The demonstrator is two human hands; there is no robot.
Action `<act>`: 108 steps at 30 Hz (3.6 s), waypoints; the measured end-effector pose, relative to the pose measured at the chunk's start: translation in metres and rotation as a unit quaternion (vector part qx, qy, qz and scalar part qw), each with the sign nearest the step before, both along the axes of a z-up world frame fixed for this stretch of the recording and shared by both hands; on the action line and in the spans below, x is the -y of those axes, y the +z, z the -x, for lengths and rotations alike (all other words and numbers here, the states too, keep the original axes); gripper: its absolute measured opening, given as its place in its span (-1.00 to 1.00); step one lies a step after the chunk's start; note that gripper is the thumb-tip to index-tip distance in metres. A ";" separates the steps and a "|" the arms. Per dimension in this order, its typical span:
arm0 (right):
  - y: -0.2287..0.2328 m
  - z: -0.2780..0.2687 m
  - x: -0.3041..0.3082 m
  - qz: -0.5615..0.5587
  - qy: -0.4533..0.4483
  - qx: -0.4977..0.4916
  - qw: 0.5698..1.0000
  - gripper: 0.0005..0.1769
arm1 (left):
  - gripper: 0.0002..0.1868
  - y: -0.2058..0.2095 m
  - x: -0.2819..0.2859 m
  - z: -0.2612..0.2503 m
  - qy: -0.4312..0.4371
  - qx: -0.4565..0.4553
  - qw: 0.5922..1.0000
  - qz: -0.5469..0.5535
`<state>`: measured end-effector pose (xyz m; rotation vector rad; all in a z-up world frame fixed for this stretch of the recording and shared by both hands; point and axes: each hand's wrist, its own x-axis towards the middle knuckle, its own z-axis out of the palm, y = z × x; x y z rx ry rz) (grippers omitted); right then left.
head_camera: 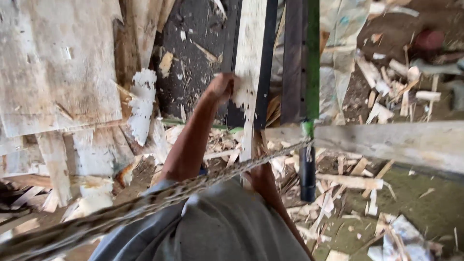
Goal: Trimming thin wood strips or bark using a manual lever-action cutting tool.
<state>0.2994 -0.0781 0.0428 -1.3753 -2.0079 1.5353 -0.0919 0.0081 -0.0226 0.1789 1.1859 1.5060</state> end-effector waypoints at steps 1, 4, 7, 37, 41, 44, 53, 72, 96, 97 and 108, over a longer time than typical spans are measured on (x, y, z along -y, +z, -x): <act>0.004 -0.003 0.007 0.015 0.043 0.039 0.998 -0.59 | -0.77 0.031 0.005 -0.008 -0.008 0.007 1.000 0.012; 0.013 -0.006 0.022 0.051 0.118 0.117 0.985 -0.51 | -0.44 0.096 0.008 -0.027 -0.025 0.089 0.995 0.037; -0.004 -0.025 0.005 -0.020 0.095 0.151 0.984 -0.58 | -0.18 0.111 0.006 -0.022 -0.019 0.056 0.998 -0.001; 0.124 -0.040 -0.098 0.267 -0.095 -0.070 0.956 -0.36 | -0.42 0.116 0.086 -0.058 0.405 -0.060 0.911 0.044; 0.190 -0.024 -0.068 0.219 -0.023 -0.081 0.972 -0.31 | -0.43 0.050 0.069 -0.083 0.428 -0.018 0.902 0.051; 0.188 -0.019 -0.059 0.119 -0.002 0.033 0.992 -0.27 | -0.47 0.030 0.057 -0.095 0.456 0.015 0.886 0.083; 0.199 -0.022 -0.067 0.050 0.036 0.104 0.993 -0.30 | -0.56 0.005 0.042 -0.102 0.496 0.082 0.861 0.079; 0.092 -0.022 -0.051 0.049 -0.013 0.091 0.995 -0.50 | -0.43 0.079 0.056 -0.118 0.505 0.070 0.860 0.031; 0.151 -0.021 -0.059 0.057 -0.008 0.128 0.990 -0.48 | -0.29 0.065 0.245 -0.060 0.138 -0.648 0.689 0.293; 0.152 -0.019 -0.059 0.057 -0.007 0.127 0.990 -0.48 | -0.25 0.071 0.244 -0.055 0.131 -0.668 0.663 0.312; 0.159 -0.017 -0.058 0.064 -0.022 0.118 0.991 -0.43 | -0.04 0.078 0.129 -0.003 -0.088 -0.596 0.658 0.451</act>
